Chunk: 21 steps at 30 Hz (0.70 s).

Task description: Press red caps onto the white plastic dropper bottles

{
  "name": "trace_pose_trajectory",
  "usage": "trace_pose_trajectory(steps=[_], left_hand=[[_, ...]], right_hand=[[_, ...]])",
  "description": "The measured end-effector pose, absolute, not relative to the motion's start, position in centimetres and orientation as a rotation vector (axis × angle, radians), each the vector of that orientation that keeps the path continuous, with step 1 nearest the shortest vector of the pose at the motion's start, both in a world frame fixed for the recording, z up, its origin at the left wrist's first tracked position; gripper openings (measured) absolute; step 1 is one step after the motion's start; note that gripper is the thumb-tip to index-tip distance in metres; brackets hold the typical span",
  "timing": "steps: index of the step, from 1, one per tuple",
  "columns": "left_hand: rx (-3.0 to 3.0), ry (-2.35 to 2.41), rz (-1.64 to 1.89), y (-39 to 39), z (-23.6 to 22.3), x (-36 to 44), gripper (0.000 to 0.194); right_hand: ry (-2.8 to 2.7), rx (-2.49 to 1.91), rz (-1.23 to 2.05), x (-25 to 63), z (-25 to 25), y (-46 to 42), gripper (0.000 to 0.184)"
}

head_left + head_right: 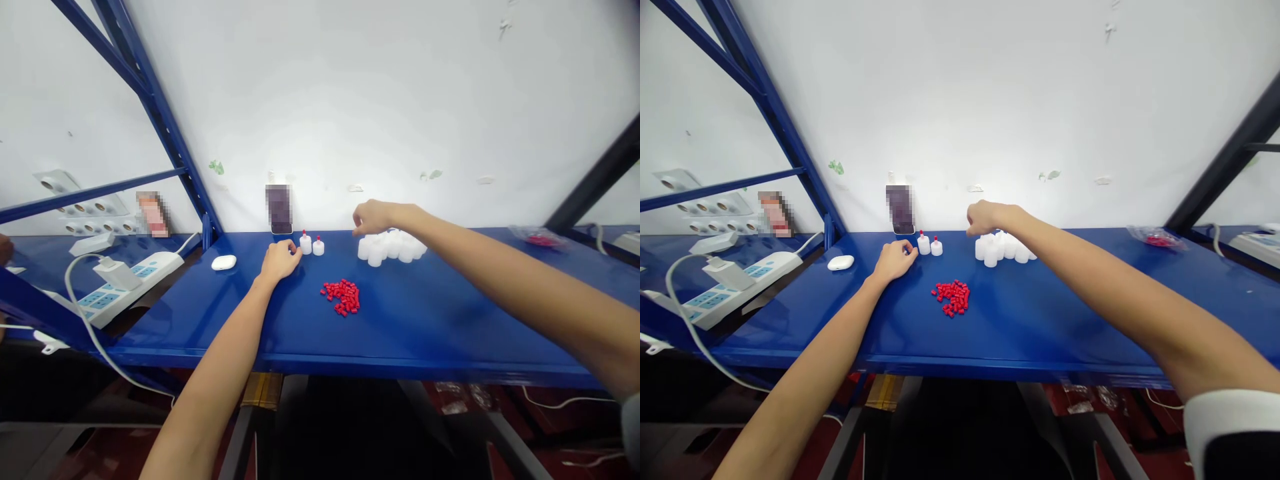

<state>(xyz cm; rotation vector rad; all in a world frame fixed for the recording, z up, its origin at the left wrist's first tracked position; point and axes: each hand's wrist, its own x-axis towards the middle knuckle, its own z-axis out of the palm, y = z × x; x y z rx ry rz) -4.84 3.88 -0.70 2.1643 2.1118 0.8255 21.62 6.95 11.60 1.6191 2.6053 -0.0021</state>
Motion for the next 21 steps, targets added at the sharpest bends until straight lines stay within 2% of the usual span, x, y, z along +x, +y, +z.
trace_pose_trajectory(steps=[3, 5, 8, 11, 13, 17, 19, 21], left_hand=[[2.137, 2.154, 0.852, 3.9, -0.8, -4.8, 0.027], [2.14, 2.145, 0.865, 3.8, -0.8, -4.7, 0.026], [2.194, 2.074, 0.892, 3.6, -0.7, -4.5, 0.025], [2.263, 1.967, 0.931, 3.3, -0.6, -4.4, 0.03], [2.323, 1.867, 0.947, 3.2, -0.6, -4.3, 0.034], [2.434, 1.731, 0.966, 3.2, -0.6, -4.0, 0.033], [2.411, 1.736, 0.972, 3.1, -0.5, -3.9, 0.032], [2.361, 1.743, 0.975, 3.0, -0.4, -3.8, 0.032]], right_hand=[[2.568, 1.536, 0.07, 22.2, 10.7, 6.8, 0.034], [2.571, 1.5, 0.095, 21.9, 9.9, 7.3, 0.028], [2.667, 1.419, -0.03, 20.8, 9.2, 7.8, 0.022], [2.788, 1.294, -0.152, 19.5, 9.0, 7.0, 0.026], [2.829, 1.296, -0.087, 18.8, 8.9, 6.1, 0.036], [2.699, 1.418, -0.018, 18.0, 7.9, 5.4, 0.071], [2.646, 1.395, -0.116, 17.8, 7.2, 5.7, 0.066], [2.67, 1.354, -0.193, 17.7, 6.5, 6.0, 0.049]])
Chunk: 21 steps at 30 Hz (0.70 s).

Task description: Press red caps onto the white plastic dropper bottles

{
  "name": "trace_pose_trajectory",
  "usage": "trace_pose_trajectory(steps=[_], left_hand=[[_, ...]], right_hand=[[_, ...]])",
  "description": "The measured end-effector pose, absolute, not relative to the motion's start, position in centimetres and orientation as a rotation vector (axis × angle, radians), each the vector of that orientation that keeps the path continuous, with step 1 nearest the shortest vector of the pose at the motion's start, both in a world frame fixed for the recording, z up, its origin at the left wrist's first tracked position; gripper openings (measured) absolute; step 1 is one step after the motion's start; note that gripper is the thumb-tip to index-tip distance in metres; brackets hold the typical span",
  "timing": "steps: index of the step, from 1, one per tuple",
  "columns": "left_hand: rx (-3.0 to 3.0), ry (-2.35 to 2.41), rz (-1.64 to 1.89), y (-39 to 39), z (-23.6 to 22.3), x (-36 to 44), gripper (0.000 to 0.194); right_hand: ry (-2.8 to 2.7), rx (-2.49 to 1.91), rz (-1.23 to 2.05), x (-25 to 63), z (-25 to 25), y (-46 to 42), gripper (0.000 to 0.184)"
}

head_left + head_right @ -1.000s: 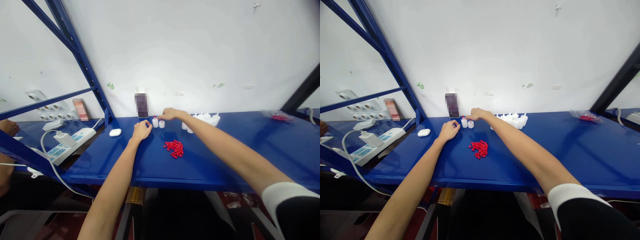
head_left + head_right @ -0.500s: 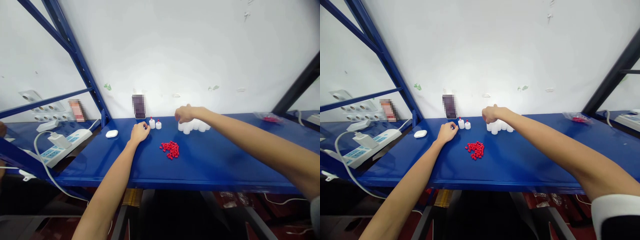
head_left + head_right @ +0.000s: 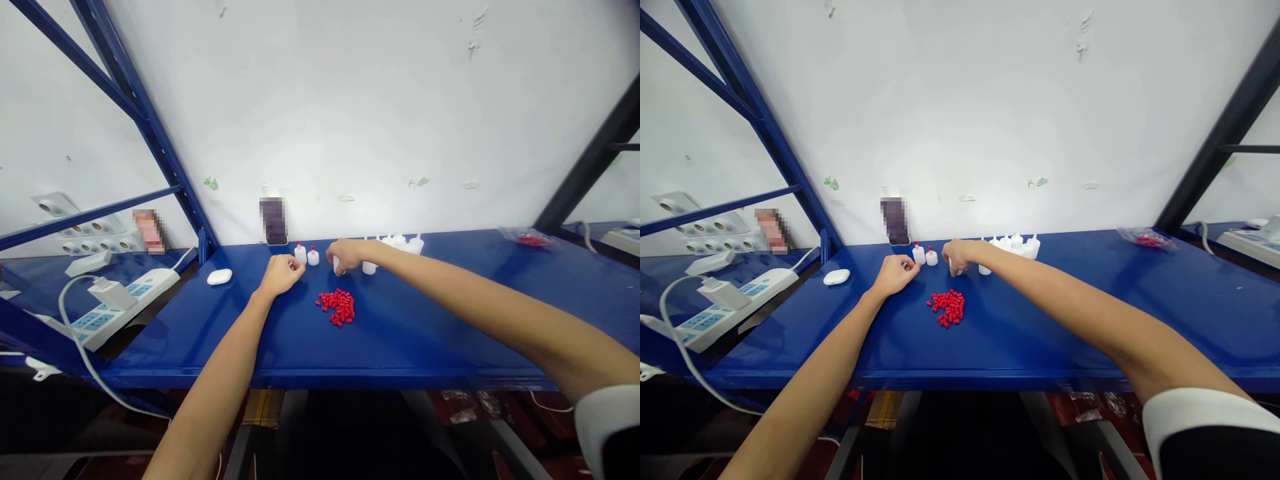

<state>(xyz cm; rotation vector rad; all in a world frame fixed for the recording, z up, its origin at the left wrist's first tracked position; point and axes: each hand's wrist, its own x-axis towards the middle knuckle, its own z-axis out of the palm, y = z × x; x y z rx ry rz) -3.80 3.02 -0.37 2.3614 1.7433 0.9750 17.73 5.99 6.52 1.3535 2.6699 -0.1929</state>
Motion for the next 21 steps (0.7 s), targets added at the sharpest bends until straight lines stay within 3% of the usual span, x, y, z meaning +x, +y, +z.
trace_pose_trajectory(steps=[3, 5, 9, 16, 21], left_hand=[[2.335, 1.693, 0.964, 2.7, -0.2, -3.6, 0.031], [2.337, 1.627, 0.955, 2.5, -0.2, -3.4, 0.036], [2.392, 1.478, 0.972, 2.1, -0.2, -2.7, 0.062], [2.291, 1.36, 1.244, 1.2, 0.5, -1.3, 0.063], [2.244, 1.333, 1.233, 1.1, 0.5, -1.2, 0.081]], right_hand=[[2.779, 1.297, -0.242, 17.6, 6.1, 6.0, 0.032], [2.891, 1.286, -0.272, 17.5, 6.4, 5.6, 0.033], [3.17, 1.308, -0.384, 16.6, 7.8, 4.4, 0.034], [3.339, 1.167, -0.771, 14.6, 6.9, 3.5, 0.029], [3.355, 1.216, -0.958, 14.6, 5.6, 3.8, 0.037]])
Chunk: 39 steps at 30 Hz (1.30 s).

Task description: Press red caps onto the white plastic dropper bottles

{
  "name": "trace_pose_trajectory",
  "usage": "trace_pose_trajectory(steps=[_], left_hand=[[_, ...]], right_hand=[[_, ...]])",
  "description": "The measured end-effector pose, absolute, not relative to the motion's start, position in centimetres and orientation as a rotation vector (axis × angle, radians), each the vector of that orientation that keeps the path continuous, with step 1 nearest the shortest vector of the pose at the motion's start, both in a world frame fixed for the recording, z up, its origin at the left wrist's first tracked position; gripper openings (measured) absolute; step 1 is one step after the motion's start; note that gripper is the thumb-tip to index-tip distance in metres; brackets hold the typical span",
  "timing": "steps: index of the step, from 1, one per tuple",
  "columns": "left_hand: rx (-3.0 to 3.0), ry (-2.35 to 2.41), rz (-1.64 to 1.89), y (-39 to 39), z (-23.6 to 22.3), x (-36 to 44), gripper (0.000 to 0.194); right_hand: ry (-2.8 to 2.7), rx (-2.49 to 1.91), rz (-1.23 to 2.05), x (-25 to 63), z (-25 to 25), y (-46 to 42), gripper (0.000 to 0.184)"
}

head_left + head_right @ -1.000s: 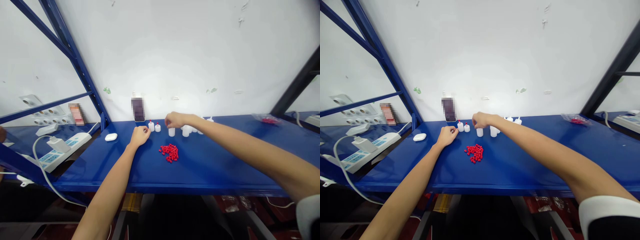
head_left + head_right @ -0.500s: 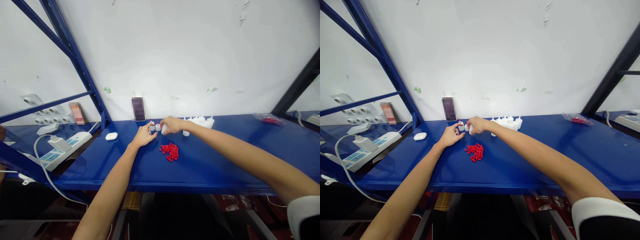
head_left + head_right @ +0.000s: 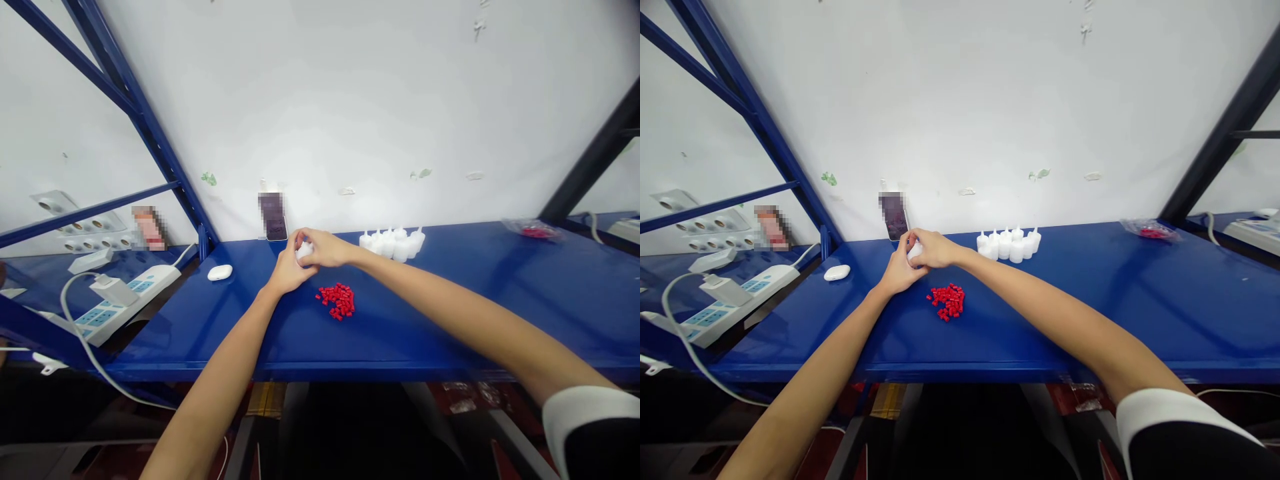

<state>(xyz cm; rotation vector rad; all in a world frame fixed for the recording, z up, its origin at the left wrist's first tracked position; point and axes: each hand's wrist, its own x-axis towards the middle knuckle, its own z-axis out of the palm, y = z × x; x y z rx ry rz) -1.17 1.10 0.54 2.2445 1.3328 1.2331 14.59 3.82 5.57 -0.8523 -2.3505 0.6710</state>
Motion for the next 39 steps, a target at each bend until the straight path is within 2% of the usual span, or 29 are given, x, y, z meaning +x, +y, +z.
trace_pose_trajectory(steps=[11, 15, 18, 24, 27, 32, 39], left_hand=[[2.224, 1.336, 1.198, 1.1, 0.5, -0.9, 0.096], [2.213, 1.319, 1.224, 0.7, 0.8, -0.8, 0.109], [2.236, 1.312, 1.217, 0.7, 0.8, -0.9, 0.11], [2.396, 1.302, 1.162, 1.3, 0.4, -1.1, 0.086], [2.422, 1.324, 1.105, 1.4, 0.3, -1.2, 0.078], [2.496, 1.425, 1.122, 1.8, 0.1, -1.9, 0.039], [2.474, 1.427, 1.104, 2.4, -0.4, -2.7, 0.035]], right_hand=[[-2.246, -0.847, 0.553, 15.5, 5.5, 3.8, 0.033], [-2.241, -0.866, 0.652, 15.5, 5.5, 3.9, 0.033], [-2.345, -0.823, 0.758, 15.5, 5.3, 4.1, 0.032], [-2.307, -0.796, 0.967, 15.5, 4.5, 4.1, 0.026], [-2.214, -0.955, 0.857, 15.2, 4.2, 4.0, 0.023], [-1.972, -1.097, 0.855, 16.3, 4.4, 4.5, 0.03], [-2.182, -1.112, 0.927, 18.7, 3.9, 4.2, 0.026]])
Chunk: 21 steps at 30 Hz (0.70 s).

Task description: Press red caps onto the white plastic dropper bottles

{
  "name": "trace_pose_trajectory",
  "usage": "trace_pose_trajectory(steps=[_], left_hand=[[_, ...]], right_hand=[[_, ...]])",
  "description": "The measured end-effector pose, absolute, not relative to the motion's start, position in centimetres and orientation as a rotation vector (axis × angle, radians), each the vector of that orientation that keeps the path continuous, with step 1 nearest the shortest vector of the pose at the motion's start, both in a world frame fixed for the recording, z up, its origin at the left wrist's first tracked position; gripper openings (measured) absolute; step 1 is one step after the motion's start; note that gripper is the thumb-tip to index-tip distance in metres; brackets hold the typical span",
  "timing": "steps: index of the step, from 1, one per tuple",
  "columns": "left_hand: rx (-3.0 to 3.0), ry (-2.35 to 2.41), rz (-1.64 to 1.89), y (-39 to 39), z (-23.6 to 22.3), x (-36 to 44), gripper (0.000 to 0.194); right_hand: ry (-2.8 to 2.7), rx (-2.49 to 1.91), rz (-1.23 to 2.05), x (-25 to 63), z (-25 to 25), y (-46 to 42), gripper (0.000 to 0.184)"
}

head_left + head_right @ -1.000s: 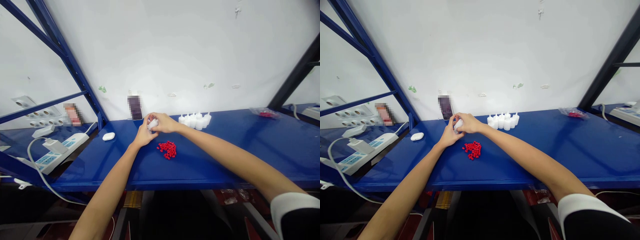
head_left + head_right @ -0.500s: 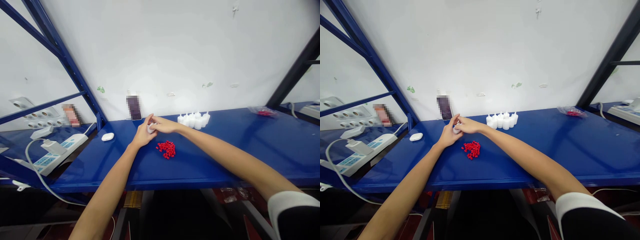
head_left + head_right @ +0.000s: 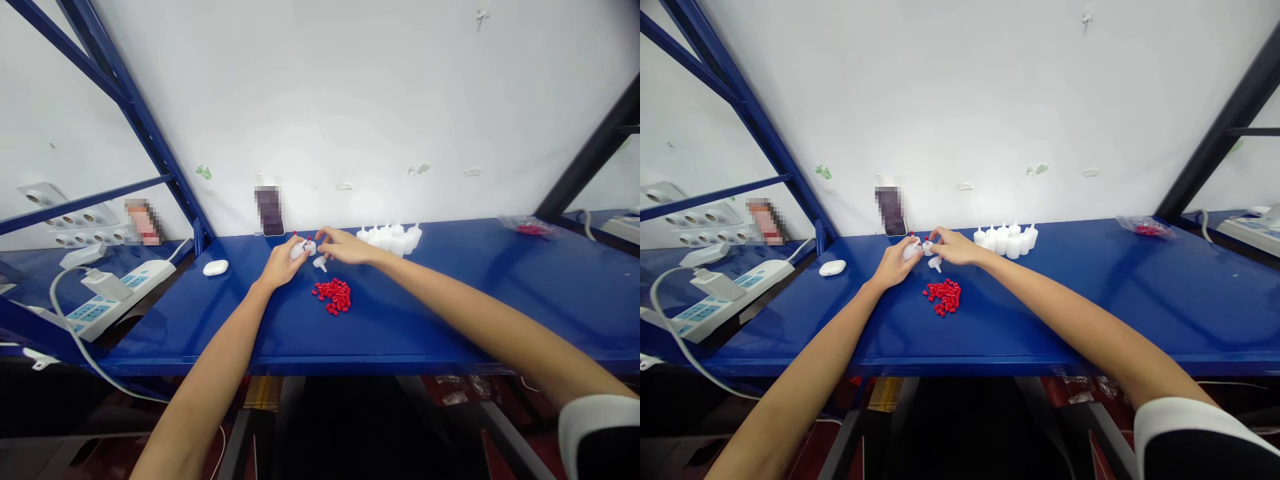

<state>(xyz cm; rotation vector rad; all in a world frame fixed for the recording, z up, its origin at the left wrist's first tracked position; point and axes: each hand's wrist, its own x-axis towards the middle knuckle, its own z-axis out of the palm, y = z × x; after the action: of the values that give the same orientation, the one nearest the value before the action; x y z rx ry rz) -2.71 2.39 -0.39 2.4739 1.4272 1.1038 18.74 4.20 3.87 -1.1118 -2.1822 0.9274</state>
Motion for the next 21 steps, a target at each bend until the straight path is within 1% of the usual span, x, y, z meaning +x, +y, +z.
trace_pose_trajectory(steps=[2, 4, 6, 9, 10, 12, 14, 15, 21], left_hand=[[2.475, 1.389, 1.075, 2.4, -0.5, -2.8, 0.036], [2.472, 1.347, 1.067, 2.4, -0.4, -2.9, 0.039], [2.467, 1.328, 1.078, 2.5, -0.4, -3.0, 0.04], [2.46, 1.331, 1.108, 2.7, -0.3, -3.3, 0.039], [2.462, 1.333, 1.123, 2.7, -0.3, -3.4, 0.039], [2.47, 1.331, 1.164, 2.9, -0.3, -3.5, 0.039], [2.478, 1.324, 1.216, 2.9, -0.3, -3.5, 0.039], [2.48, 1.319, 1.239, 2.9, -0.3, -3.5, 0.039], [2.481, 1.327, 1.28, 2.8, -0.2, -3.5, 0.037]], right_hand=[[-2.257, -1.136, 0.886, 18.8, 3.5, 4.0, 0.027], [-2.351, -1.154, 0.734, 18.6, 3.3, 3.8, 0.028], [-2.451, -1.119, 0.598, 18.4, 3.1, 3.7, 0.032], [-2.592, -1.007, 0.542, 17.9, 2.9, 3.4, 0.039], [-2.635, -0.98, 0.529, 17.7, 2.9, 3.2, 0.037], [-2.698, -0.96, 0.502, 17.5, 2.8, 3.0, 0.026], [-2.719, -0.951, 0.505, 17.4, 2.8, 2.9, 0.017], [-2.72, -0.939, 0.53, 17.4, 2.9, 2.9, 0.015], [-2.751, -0.769, 0.777, 17.7, 3.2, 2.9, 0.027]])
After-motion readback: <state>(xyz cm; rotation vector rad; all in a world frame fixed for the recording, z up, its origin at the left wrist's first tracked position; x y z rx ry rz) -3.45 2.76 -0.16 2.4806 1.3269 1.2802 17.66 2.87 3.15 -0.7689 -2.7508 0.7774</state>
